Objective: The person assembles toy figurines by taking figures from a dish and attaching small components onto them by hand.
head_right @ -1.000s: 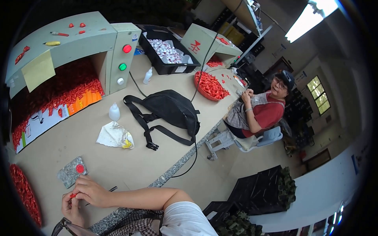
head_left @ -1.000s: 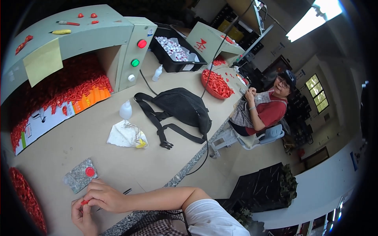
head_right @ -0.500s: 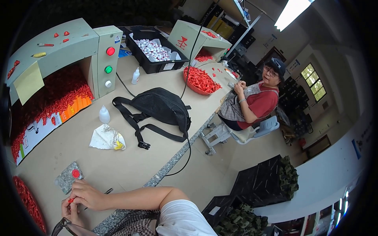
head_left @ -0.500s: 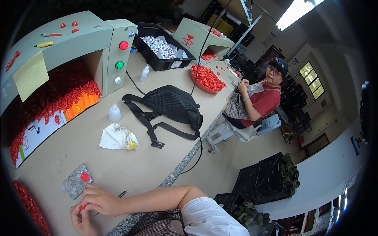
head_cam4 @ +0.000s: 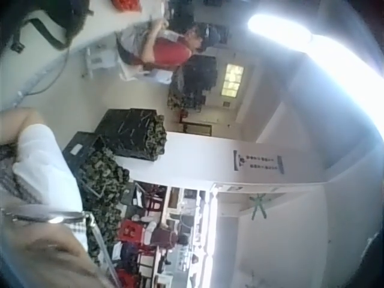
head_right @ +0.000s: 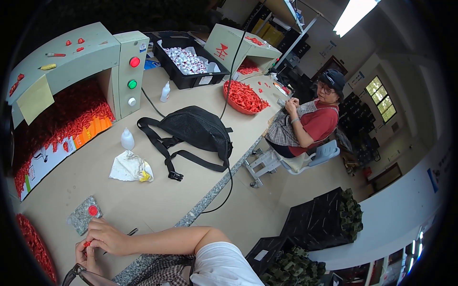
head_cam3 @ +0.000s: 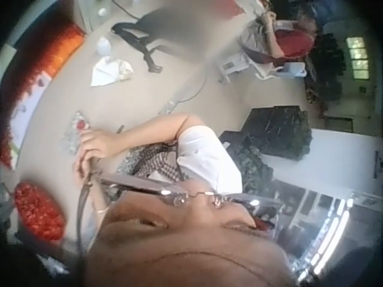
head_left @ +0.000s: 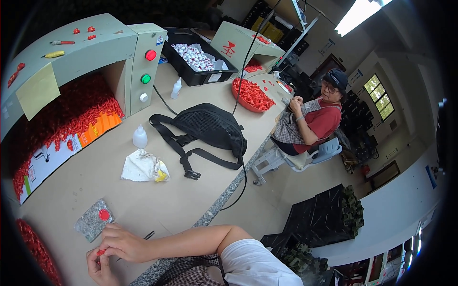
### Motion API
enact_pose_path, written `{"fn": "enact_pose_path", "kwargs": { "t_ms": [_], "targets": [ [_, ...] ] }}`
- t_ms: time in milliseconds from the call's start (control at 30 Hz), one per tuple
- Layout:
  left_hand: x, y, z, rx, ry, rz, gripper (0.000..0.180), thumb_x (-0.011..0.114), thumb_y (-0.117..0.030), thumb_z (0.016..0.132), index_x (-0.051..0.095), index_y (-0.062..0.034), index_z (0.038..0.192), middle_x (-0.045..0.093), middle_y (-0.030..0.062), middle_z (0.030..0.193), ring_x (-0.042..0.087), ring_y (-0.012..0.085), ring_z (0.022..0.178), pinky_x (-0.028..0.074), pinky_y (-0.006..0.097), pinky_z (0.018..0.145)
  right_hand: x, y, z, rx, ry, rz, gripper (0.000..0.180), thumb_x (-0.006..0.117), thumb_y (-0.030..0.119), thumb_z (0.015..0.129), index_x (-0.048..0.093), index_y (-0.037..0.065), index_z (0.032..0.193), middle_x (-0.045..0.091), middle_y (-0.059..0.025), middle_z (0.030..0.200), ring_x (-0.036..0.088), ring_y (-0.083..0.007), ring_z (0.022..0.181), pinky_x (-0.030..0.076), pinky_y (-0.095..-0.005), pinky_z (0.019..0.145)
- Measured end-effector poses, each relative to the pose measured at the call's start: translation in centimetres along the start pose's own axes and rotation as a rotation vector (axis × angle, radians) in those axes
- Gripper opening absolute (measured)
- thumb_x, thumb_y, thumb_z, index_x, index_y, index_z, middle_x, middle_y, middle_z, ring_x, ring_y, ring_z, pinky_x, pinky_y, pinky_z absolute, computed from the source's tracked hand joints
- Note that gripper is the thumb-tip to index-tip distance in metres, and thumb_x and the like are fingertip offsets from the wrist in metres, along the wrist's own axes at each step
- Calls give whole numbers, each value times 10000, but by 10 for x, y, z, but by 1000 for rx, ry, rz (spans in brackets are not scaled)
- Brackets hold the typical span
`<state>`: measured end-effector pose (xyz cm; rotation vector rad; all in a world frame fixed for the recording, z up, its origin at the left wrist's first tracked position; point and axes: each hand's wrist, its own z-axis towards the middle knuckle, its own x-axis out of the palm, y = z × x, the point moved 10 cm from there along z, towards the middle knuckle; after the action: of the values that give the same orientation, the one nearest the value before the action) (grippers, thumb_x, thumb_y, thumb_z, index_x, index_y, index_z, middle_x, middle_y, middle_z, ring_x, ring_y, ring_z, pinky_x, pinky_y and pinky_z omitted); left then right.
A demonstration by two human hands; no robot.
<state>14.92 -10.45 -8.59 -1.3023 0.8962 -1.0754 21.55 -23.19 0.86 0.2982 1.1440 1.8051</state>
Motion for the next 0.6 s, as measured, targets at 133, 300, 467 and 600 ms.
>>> {"fn": "enact_pose_path", "kwargs": {
  "t_ms": [133,300,467,600],
  "targets": [
    [-3,0,-1,-28,-39,50,166,523,-96,893,543,5,1022,519,35,950,488,97,868,385,240,809,-1,1,0,-10,-14,-7,105,594,131,795,566,34,823,452,-55,781,430,-230,788,353,-340,772],
    [-5,4,-1,-39,-35,24,167,524,-99,896,541,8,1023,523,32,951,490,94,864,386,233,803,-1,1,0,-3,-8,-2,101,594,126,795,566,32,819,450,-56,780,429,-229,786,353,-339,771],
    [0,0,0,-45,-27,-12,160,522,-91,896,539,12,1019,528,30,935,498,91,853,392,229,791,0,0,1,26,7,23,120,601,113,764,518,27,776,450,-87,791,440,-272,818,354,-368,771],
    [-1,0,0,-47,-19,12,160,527,-95,895,540,8,1017,533,25,920,497,88,842,391,225,787,1,-1,0,28,9,23,123,602,117,765,518,29,779,451,-88,792,439,-273,817,354,-366,767]
  ]
}}
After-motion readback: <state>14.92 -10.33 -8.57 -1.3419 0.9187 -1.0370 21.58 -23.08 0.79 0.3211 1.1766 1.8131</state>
